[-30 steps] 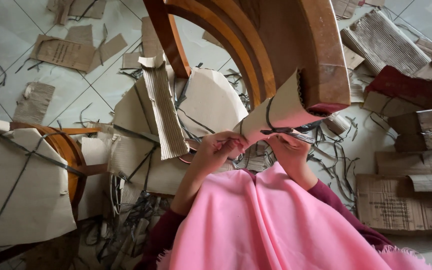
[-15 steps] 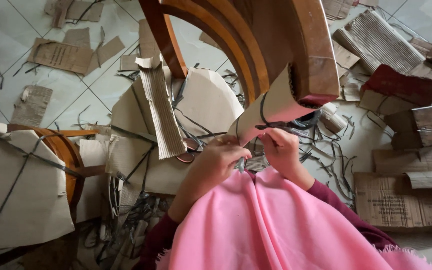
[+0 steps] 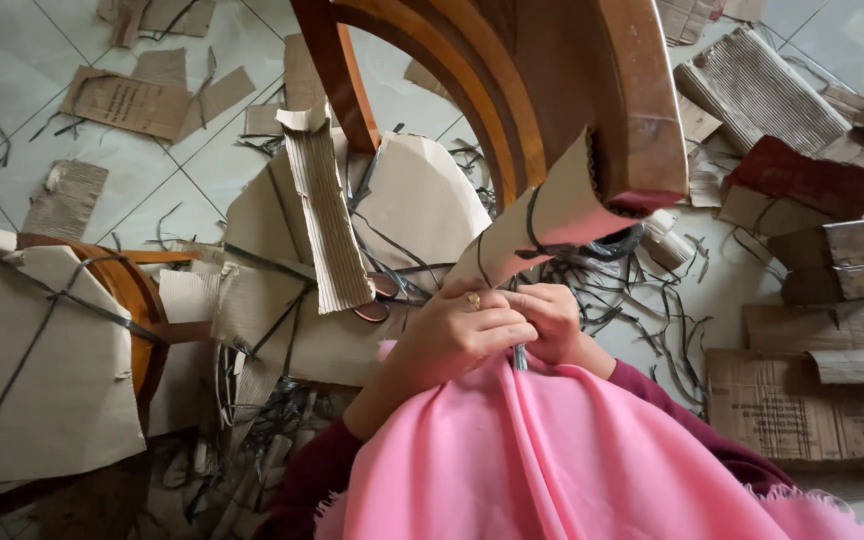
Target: Wrapping wooden chair legs with cardboard and securing them with string for protection
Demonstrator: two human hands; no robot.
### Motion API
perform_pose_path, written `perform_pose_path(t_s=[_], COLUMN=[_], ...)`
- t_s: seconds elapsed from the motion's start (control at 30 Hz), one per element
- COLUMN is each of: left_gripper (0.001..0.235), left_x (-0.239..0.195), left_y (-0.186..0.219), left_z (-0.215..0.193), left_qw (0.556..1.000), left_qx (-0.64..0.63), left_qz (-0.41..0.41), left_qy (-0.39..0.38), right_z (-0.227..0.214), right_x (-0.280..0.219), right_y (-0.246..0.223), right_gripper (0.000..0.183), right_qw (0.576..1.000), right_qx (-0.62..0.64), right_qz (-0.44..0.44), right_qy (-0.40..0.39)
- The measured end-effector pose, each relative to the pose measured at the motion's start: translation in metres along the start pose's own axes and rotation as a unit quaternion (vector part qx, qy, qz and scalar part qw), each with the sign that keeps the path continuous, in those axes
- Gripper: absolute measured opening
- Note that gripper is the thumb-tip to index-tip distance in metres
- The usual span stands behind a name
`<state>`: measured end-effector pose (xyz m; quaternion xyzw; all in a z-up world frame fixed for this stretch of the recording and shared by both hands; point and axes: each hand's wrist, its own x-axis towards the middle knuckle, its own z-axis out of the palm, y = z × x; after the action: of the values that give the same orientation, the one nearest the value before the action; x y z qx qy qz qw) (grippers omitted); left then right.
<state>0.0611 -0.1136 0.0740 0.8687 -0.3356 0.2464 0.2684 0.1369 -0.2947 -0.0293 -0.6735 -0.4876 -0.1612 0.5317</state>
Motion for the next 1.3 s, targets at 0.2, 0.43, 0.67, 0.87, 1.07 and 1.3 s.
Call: perform_pose_path(t_s=[0.2, 0.43, 0.67, 0.87, 1.07, 1.3], left_gripper=[0.021, 0.012, 0.014, 0.023, 0.014, 0.016], left_x=[0.004, -0.010, -0.005, -0.008, -0.014, -0.016], left_y=[-0.007, -0.033, -0.026, -0.028, -0.024, -0.028], left_z=[-0.017, 0.016, 0.045, 0.035, 0.046, 0.045], left_qw=[0.991, 0.989, 0.966, 0.988, 0.979, 0.979], left_qx=[-0.028, 0.039, 0.006, 0.059, -0.041, -0.056], left_qz=[-0.062, -0.040, -0.101, -0.026, -0.118, -0.119], left_qy=[0.115, 0.140, 0.236, 0.137, 0.159, 0.158], right_z=[0.003, -0.010, -0.005, -0.010, -0.010, -0.031], right_x=[-0.034, 0.006, -0.036, 0.006, -0.003, 0.029], right_y=[0.025, -0.014, 0.001, -0.028, -0.020, -0.034], right_gripper=[0.020, 0.023, 0.031, 0.024, 0.066, 0.017], right_qw=[0.998, 0.999, 0.996, 0.996, 0.995, 0.997], right_qx=[0.043, 0.041, 0.050, 0.053, 0.094, -0.063], right_qz=[0.034, 0.005, -0.053, -0.072, 0.033, -0.020], right_qy=[0.021, 0.014, 0.042, -0.014, -0.022, 0.049])
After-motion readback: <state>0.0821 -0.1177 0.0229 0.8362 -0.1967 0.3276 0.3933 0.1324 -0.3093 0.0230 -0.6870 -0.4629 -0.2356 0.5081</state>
